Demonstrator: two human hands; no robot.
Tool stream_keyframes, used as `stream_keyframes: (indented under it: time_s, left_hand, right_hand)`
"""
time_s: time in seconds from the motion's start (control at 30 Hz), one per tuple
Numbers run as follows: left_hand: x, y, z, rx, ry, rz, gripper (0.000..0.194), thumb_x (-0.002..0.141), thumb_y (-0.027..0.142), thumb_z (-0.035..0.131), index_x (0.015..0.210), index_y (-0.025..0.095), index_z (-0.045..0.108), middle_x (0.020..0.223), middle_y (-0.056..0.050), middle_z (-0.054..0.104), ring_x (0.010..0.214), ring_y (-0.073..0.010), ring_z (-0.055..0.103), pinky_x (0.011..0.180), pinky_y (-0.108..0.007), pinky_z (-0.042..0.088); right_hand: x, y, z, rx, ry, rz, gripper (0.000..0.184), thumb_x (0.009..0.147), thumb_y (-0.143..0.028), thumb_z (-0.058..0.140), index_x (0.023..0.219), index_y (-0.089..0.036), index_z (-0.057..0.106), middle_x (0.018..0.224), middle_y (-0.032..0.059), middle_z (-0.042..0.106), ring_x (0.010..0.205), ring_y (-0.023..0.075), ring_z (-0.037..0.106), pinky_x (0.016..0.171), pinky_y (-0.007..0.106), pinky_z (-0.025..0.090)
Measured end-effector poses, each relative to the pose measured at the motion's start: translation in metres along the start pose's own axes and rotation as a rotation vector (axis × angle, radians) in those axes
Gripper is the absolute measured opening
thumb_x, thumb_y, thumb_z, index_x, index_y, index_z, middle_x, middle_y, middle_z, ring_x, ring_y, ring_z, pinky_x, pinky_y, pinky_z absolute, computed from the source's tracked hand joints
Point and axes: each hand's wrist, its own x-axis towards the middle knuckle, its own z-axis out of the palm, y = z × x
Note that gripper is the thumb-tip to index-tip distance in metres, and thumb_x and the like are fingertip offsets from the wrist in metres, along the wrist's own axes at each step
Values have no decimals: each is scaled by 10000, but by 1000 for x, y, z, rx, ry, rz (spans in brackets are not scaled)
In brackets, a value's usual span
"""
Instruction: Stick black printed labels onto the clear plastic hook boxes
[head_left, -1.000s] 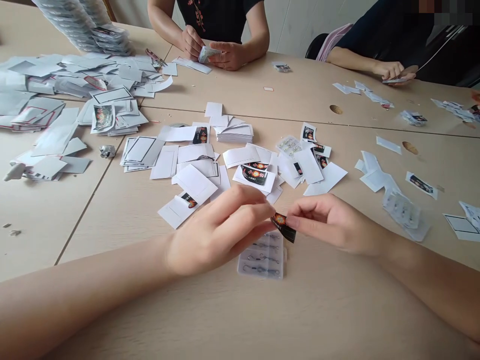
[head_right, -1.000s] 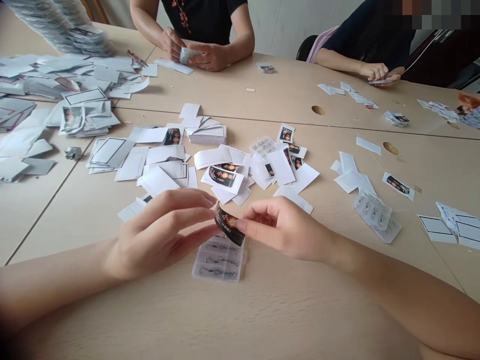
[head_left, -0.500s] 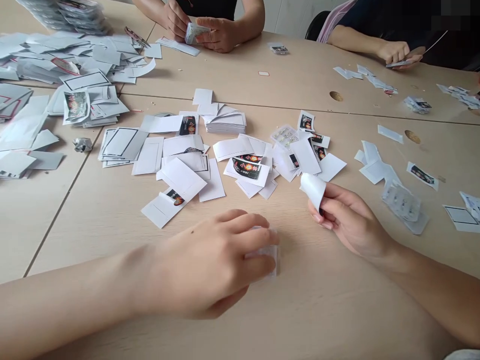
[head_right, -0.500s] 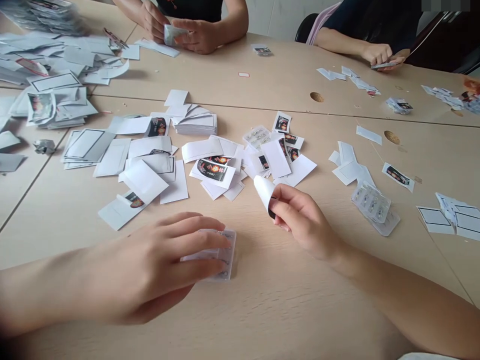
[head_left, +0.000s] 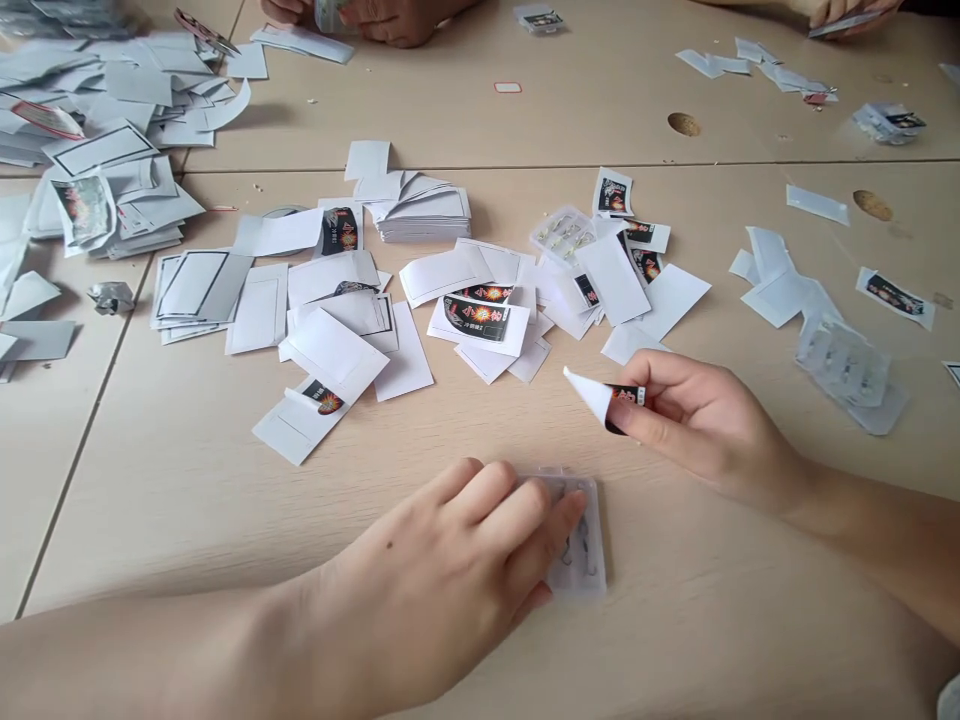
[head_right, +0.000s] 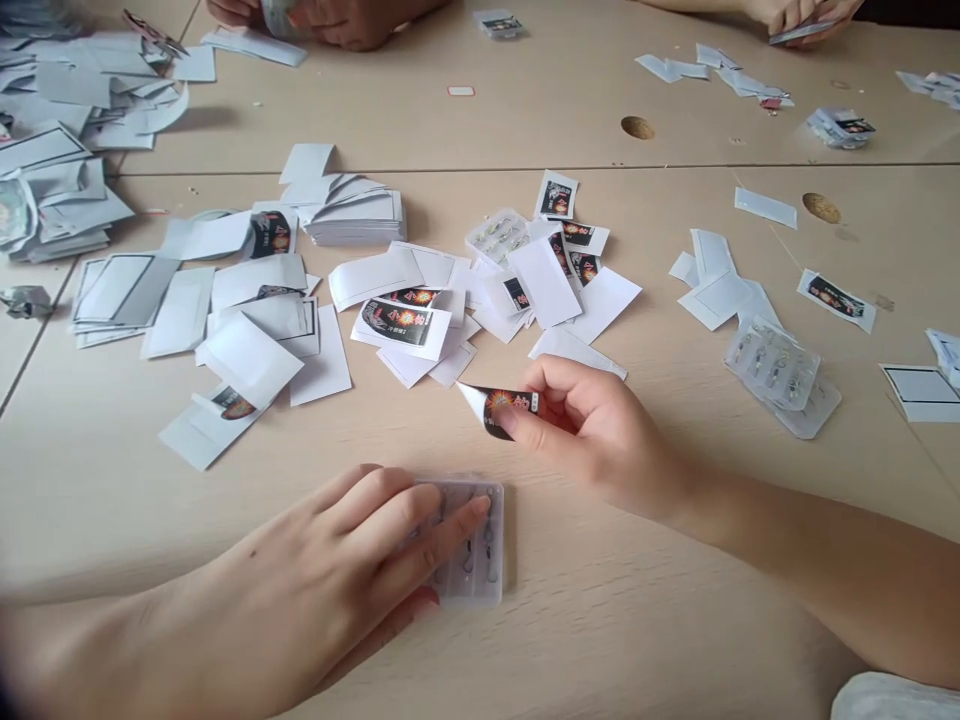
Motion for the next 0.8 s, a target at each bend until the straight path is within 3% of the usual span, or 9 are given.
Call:
stream_keyframes:
  time_s: [0.2, 0.37, 0.47, 0.57, 0.8]
  left_hand:
    - [6, 5, 10, -38, 147, -91, 411, 912, 292, 487, 1272, 96, 525, 903, -68, 597, 783, -225, 534, 631, -373, 486]
    - [4, 0, 4, -284, 153, -133, 156, 890, 266, 545, 931, 142, 631, 836, -54, 603, 743, -208, 515, 623, -362, 458]
    - [3, -6, -5, -587, 188, -223, 198, 850, 355, 612, 771, 173, 599, 735, -24, 584, 681, -169, 487, 598, -318, 438]
    - [5, -12, -12, -789, 275, -355, 244, 859, 321, 605, 662, 180, 577, 631, 6, 562, 632, -122, 488, 574, -254, 433]
    - [11, -14, -9, -898, 294, -524, 227, 797, 298, 672, 609, 195, 599, 621, 36, 593, 593, -91, 510, 542, -209, 428]
  right_hand:
    - [-10, 6, 4, -118, -43, -32, 230, 870, -373, 608, 748, -205, 509, 585, -38, 388, 505, 88, 339, 442, 248, 269]
    - [-12, 3, 4, -259, -66, -178, 195, 870, -294, 601, 730, -217, 490, 588, -25, 436, 503, 98, 388, 447, 273, 292]
    - [-12, -1, 5, -360, -96, -283, 169, 869, -225, 583, 743, -220, 470, 577, -31, 437, 481, 88, 379, 440, 275, 287]
    - [-13, -4, 9, -437, -103, -388, 189, 864, -195, 580, 749, -221, 432, 579, -33, 445, 478, 87, 383, 442, 271, 297]
    - [-24, -5, 17, -580, -81, -510, 224, 836, -179, 613, 777, -218, 400, 594, -36, 469, 501, 87, 386, 462, 258, 327]
